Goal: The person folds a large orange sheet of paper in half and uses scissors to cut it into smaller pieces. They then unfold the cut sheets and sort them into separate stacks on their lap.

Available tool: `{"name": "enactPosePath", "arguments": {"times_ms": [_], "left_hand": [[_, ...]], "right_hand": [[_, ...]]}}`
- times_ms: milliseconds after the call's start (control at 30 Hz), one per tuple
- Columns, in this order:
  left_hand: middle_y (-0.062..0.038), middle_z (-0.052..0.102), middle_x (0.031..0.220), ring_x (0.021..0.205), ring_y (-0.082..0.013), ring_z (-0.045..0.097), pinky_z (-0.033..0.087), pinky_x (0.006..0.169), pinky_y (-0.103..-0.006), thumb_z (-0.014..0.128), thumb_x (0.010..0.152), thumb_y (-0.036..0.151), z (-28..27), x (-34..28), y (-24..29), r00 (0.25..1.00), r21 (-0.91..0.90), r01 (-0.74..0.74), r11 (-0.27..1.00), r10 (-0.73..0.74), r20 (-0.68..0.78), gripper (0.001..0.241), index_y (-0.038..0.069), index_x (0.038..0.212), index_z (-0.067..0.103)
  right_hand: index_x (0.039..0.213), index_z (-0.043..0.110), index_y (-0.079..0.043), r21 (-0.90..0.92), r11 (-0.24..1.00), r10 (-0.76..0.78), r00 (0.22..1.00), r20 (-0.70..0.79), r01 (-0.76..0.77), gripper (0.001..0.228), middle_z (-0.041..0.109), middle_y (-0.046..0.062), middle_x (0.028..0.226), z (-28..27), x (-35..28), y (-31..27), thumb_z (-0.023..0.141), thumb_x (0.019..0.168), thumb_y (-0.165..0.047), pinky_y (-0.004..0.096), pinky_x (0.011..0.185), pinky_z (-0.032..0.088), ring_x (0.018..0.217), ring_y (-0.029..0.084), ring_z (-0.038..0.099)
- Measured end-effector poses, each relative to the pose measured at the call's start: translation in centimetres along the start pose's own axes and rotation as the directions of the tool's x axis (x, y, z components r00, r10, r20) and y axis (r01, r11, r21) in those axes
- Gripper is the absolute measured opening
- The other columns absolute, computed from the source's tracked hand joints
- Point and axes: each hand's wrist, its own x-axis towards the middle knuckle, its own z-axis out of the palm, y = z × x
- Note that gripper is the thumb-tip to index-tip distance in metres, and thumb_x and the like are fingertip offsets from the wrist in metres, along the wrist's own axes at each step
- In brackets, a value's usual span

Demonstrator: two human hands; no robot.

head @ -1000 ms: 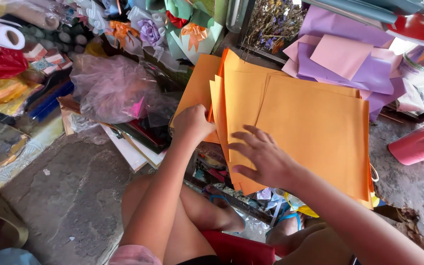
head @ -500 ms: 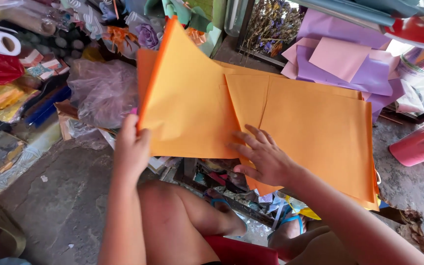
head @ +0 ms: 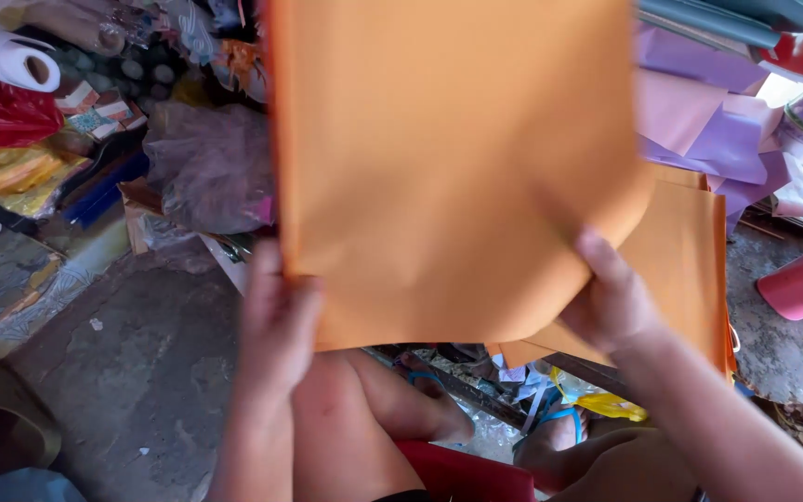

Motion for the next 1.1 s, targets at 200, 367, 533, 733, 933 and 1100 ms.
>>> {"name": "enactPosePath", "arguments": {"times_ms": [200, 367, 533, 733, 933, 1100], "left_hand": [[0.002, 0.079, 0.105, 0.097, -0.0124, 0.074, 0.053, 0.085, -0.0283, 0.057, 0.088, 0.057, 2.3, 5.8, -1.2, 0.965, 0.557, 0.080, 0.826, -0.204, 0.164, 0.045, 0.020, 0.108, 0.071], [-0.025, 0.036, 0.157, 0.141, -0.0427, 0.039, 0.037, 0.108, -0.0569, 0.053, 0.073, 0.089, 4.4, 10.9, -7.9, 0.919, 0.913, 0.100, 0.396, -0.389, 0.068, 0.125, 0.001, 0.157, 0.027], [-0.015, 0.058, 0.135, 0.124, -0.0361, 0.060, 0.052, 0.095, -0.0511, 0.065, 0.070, 0.085, 5.2, 11.8, -8.0, 0.875, 0.952, 0.132, 0.276, -0.485, 0.019, 0.103, 0.004, 0.132, 0.050], [-0.002, 0.075, 0.097, 0.085, -0.0245, 0.070, 0.044, 0.067, -0.0387, 0.068, 0.085, 0.055, 3.5, 12.1, -6.1, 0.840, 0.851, 0.230, 0.472, -0.537, 0.071, 0.045, 0.014, 0.103, 0.064], [-0.001, 0.060, 0.066, 0.059, -0.0188, 0.058, 0.036, 0.055, -0.0366, 0.061, 0.094, 0.042, 2.7, 12.9, -8.9, 0.871, 0.829, 0.216, 0.516, -0.486, 0.076, 0.033, 0.013, 0.080, 0.063], [0.002, 0.053, 0.071, 0.067, -0.0109, 0.052, 0.034, 0.063, -0.0298, 0.067, 0.085, 0.024, 0.8, 12.5, -10.1, 0.906, 0.549, 0.363, 0.753, -0.424, -0.018, 0.014, 0.011, 0.081, 0.067]], "right_hand": [[0.116, 0.066, -0.015, -0.315, 0.910, -0.360, 0.888, -0.285, 0.268, 0.045, 0.074, -0.002, 0.118, -7.3, 1.8, -7.1, 0.078, 0.074, -0.008, 0.031, 0.093, 0.066, 0.103, 0.014, 0.073], [0.129, 0.060, -0.017, -0.458, 0.869, -0.367, 0.865, -0.343, 0.187, 0.056, 0.069, -0.003, 0.130, -18.9, 4.1, -5.2, 0.075, 0.076, -0.011, 0.032, 0.098, 0.061, 0.111, 0.014, 0.068], [0.120, 0.062, -0.013, -0.477, 0.879, -0.299, 0.791, -0.534, 0.011, 0.055, 0.070, -0.002, 0.122, -22.4, 4.7, -3.7, 0.083, 0.069, -0.015, 0.031, 0.091, 0.062, 0.105, 0.017, 0.069], [0.123, 0.060, -0.011, -0.683, 0.725, -0.382, 0.772, -0.509, -0.092, 0.055, 0.069, 0.007, 0.113, -25.1, 5.0, -4.4, 0.085, 0.074, -0.018, 0.036, 0.077, 0.059, 0.089, 0.022, 0.066], [0.140, 0.029, 0.000, -0.970, 0.117, -0.686, 0.689, -0.234, -0.212, 0.082, 0.028, 0.033, 0.140, -19.4, 2.9, -4.9, 0.080, 0.078, -0.020, 0.066, 0.113, 0.014, 0.130, 0.054, 0.022], [0.126, 0.068, -0.009, -0.825, -0.513, -0.581, 0.611, 0.538, 0.238, 0.057, 0.056, 0.021, 0.147, -18.2, 4.3, -1.7, 0.080, 0.078, -0.036, 0.065, 0.137, 0.018, 0.149, 0.044, 0.043]]}}
